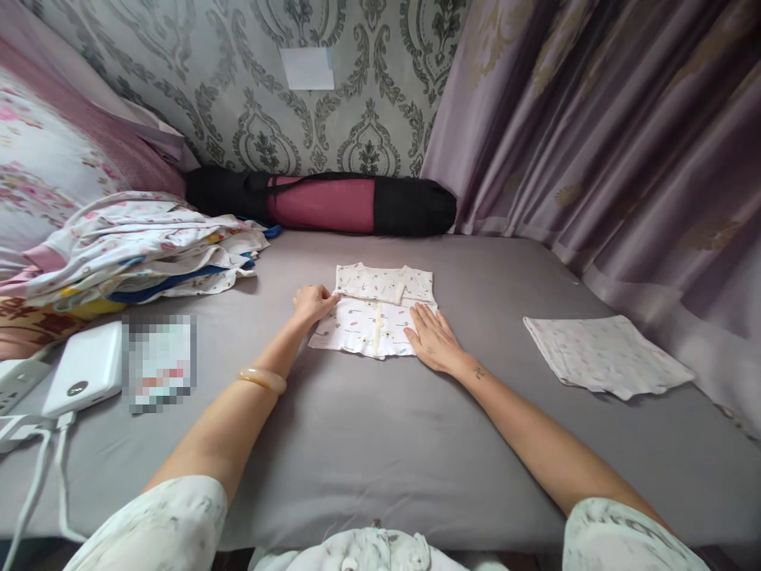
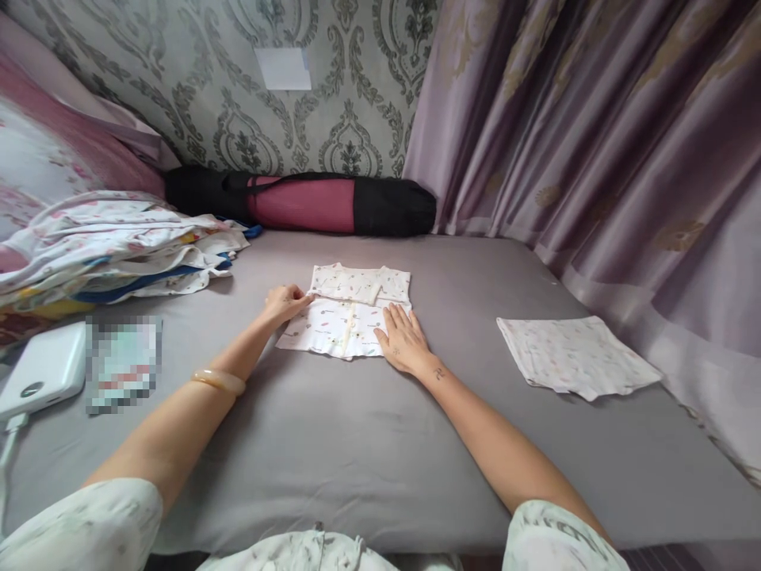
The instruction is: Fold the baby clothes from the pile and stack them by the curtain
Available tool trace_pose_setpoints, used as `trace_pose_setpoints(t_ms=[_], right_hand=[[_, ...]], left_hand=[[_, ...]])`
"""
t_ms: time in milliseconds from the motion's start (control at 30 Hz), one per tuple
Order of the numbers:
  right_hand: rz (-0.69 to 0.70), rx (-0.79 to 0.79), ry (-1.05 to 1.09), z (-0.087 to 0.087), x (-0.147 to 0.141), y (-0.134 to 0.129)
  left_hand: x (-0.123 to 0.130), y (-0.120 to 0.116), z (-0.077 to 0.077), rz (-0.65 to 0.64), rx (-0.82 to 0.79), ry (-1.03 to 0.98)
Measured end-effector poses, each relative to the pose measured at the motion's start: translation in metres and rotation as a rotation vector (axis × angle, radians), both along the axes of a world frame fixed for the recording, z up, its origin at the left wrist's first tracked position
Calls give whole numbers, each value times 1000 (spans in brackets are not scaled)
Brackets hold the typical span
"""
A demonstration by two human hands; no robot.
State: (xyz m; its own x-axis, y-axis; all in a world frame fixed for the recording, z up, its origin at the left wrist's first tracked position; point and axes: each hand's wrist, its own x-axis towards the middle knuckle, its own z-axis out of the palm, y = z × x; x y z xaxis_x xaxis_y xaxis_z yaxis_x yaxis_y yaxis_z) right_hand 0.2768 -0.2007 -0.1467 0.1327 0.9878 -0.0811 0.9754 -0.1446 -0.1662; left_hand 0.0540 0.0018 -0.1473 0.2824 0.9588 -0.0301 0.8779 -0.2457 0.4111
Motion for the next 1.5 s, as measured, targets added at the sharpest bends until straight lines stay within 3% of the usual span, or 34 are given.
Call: trace_pose_setpoints(t_ms=[200, 367, 567, 767, 867, 1067, 1167, 1367, 1500], right_hand=[[33, 65, 78, 3, 9, -12], [-193, 235, 31, 7, 20, -34], [-349, 146, 186, 17, 21, -45], [-411, 137, 333, 23, 14, -47], [-346, 160, 374, 25, 15, -51], [-67, 126, 295, 23, 22, -61], [-36, 174, 213, 21, 23, -62], [-20, 316, 126, 19, 25, -54], [17, 444, 187, 19, 33, -41]], left_hand=[[-14, -9, 3, -6, 39, 57], [-35, -26, 8, -69, 21, 84], [-49, -52, 14, -171, -107, 2], [-56, -74, 21, -121, -159, -120], [-59, -77, 21, -202, -170, -192], [-66, -81, 27, -413, -172, -214], [-70, -84, 23, -485, -121, -214], [-68, -74, 5, -574, 174, -170], [-59, -65, 12, -565, 203, -258]])
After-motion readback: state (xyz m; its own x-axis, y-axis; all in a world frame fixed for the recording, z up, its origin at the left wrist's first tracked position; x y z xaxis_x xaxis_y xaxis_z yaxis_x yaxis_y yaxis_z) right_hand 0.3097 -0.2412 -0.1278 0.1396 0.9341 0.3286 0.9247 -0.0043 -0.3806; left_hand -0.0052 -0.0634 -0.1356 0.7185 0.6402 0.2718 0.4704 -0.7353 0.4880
